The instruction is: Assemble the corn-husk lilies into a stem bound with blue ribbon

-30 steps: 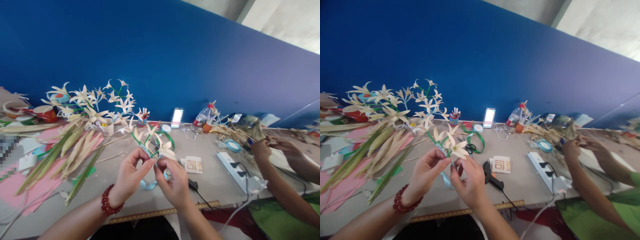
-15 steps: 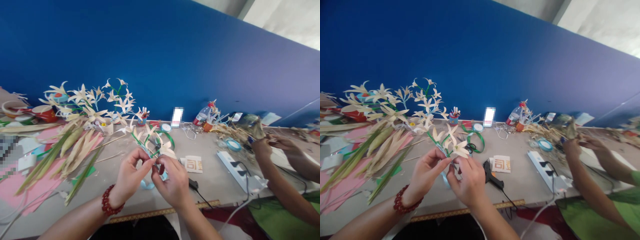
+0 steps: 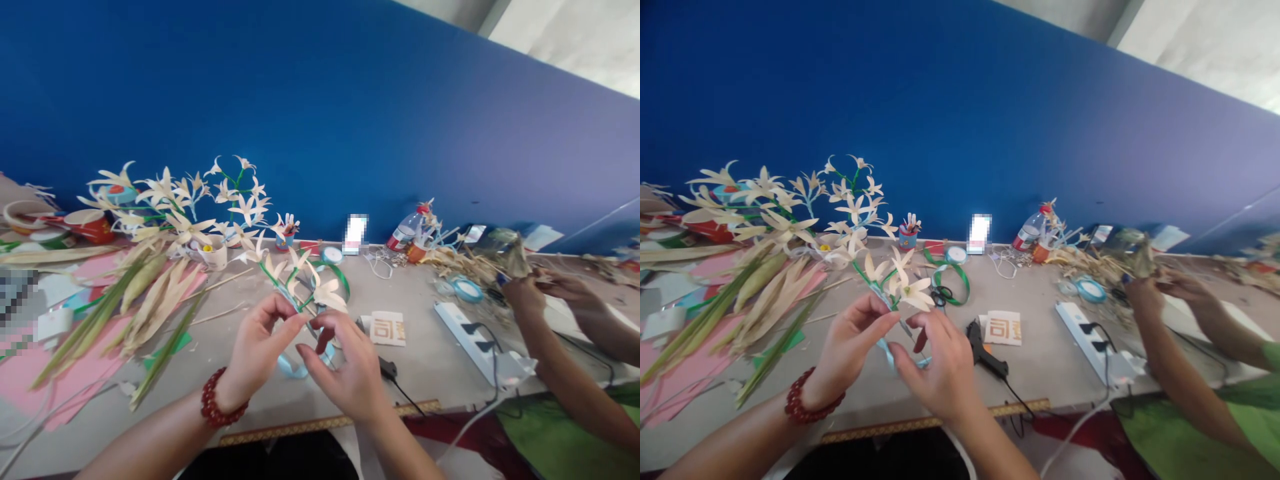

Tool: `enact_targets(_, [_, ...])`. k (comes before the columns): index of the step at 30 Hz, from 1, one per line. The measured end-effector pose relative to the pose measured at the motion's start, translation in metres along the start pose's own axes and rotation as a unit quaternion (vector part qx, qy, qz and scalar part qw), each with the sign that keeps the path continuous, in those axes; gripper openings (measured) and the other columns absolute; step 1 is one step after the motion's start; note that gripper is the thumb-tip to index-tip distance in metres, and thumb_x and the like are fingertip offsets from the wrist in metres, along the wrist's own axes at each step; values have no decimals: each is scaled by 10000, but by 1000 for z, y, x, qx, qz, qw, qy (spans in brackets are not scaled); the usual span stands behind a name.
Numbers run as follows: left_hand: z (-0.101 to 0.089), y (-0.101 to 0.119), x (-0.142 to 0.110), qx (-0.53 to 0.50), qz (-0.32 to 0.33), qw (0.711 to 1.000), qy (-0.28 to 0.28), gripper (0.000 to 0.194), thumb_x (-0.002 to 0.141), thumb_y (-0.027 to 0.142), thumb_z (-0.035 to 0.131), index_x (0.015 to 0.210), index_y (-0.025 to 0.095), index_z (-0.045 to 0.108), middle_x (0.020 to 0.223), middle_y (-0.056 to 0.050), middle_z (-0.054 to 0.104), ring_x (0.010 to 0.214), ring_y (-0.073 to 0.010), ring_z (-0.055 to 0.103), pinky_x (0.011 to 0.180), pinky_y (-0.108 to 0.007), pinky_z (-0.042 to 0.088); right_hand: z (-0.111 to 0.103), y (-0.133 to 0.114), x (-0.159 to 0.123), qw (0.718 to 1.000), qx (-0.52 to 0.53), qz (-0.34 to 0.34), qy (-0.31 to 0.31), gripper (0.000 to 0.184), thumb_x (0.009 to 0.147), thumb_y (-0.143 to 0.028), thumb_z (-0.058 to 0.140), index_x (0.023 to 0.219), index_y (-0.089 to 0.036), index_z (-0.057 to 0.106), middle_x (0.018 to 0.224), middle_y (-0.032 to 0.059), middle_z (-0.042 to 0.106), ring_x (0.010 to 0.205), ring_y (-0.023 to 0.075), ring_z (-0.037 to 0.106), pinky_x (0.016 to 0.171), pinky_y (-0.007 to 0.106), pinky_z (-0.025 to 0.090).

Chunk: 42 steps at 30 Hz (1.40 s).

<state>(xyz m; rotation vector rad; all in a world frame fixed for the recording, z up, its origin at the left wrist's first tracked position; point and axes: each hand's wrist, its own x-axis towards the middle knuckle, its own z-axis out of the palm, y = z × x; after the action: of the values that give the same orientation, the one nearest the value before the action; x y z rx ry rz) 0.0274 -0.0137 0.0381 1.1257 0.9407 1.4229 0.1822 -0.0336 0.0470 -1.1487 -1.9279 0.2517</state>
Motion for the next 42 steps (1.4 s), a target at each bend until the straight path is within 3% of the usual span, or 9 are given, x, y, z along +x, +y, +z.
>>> enact_targets(6, [0, 0, 2, -41, -26, 999, -16, 174, 781, 242, 726, 715, 173, 581, 685, 25, 572, 640, -104, 498, 614, -216, 401, -4, 2, -1, 998, 56, 17, -4, 52, 843, -169, 595, 851, -204, 558, 780, 8, 611, 631, 135, 590, 654, 282, 466])
enact_targets(11, [2, 1, 1, -77, -36, 996, -25, 191, 760, 226, 747, 703, 169, 574, 668, 33, 563, 618, -91, 489, 608, -204, 406, -4, 6, -2, 985, 155, 68, -20, 28, 852, -197, 613, 847, -198, 585, 787, 6, 616, 658, 133, 594, 660, 276, 479])
enact_targets(13, [2, 0, 1, -91, -42, 994, -32, 195, 757, 228, 749, 704, 168, 572, 673, 30, 574, 617, -90, 494, 605, -202, 410, -3, 10, -2, 961, 244, 124, -35, 64, 861, -252, 622, 855, -194, 596, 790, 9, 613, 634, 127, 580, 607, 262, 490])
enact_targets(16, [0, -3, 1, -95, -45, 994, -27, 194, 749, 233, 755, 709, 170, 576, 665, 27, 577, 601, -92, 493, 591, -207, 410, -2, 16, -1, 899, 380, 210, -56, 156, 855, -333, 649, 849, -187, 596, 759, 2, 595, 579, 113, 548, 528, 237, 480])
enact_targets(19, [-1, -5, 3, -86, -42, 995, -16, 187, 746, 236, 756, 707, 172, 585, 641, 29, 561, 585, -97, 487, 576, -214, 405, -5, 21, 1, 858, 451, 240, -59, 186, 879, -361, 631, 860, -178, 602, 763, 7, 609, 566, 101, 542, 571, 248, 480])
enact_targets(31, [-1, -7, 4, -115, -61, 991, -34, 198, 737, 254, 767, 697, 171, 592, 579, 48, 515, 541, -84, 441, 546, -212, 364, -2, 18, 3, 789, 516, 305, -133, 246, 764, -364, 754, 796, -172, 603, 704, 7, 629, 584, 112, 542, 575, 236, 439])
enact_targets(38, [-1, -7, 6, -130, -63, 989, -34, 192, 737, 246, 768, 706, 164, 597, 603, 42, 517, 543, -78, 427, 540, -207, 360, -1, 19, 2, 687, 620, 332, -182, 283, 770, -421, 714, 815, -182, 571, 761, 28, 644, 534, 103, 509, 612, 267, 421])
enact_targets(40, [-1, -7, 6, -129, -61, 989, -31, 190, 742, 242, 763, 703, 167, 593, 598, 47, 506, 539, -77, 427, 539, -206, 361, -1, 18, 1, 686, 621, 329, -187, 320, 761, -466, 701, 846, -184, 577, 796, 45, 651, 552, 118, 517, 634, 287, 432])
enact_targets(42, [-1, -7, 6, -131, -60, 989, -33, 185, 748, 243, 756, 708, 173, 589, 588, 51, 498, 535, -80, 437, 540, -208, 367, -2, 18, 1, 707, 602, 324, -179, 326, 762, -471, 699, 859, -180, 590, 807, 48, 647, 583, 129, 534, 623, 274, 425])
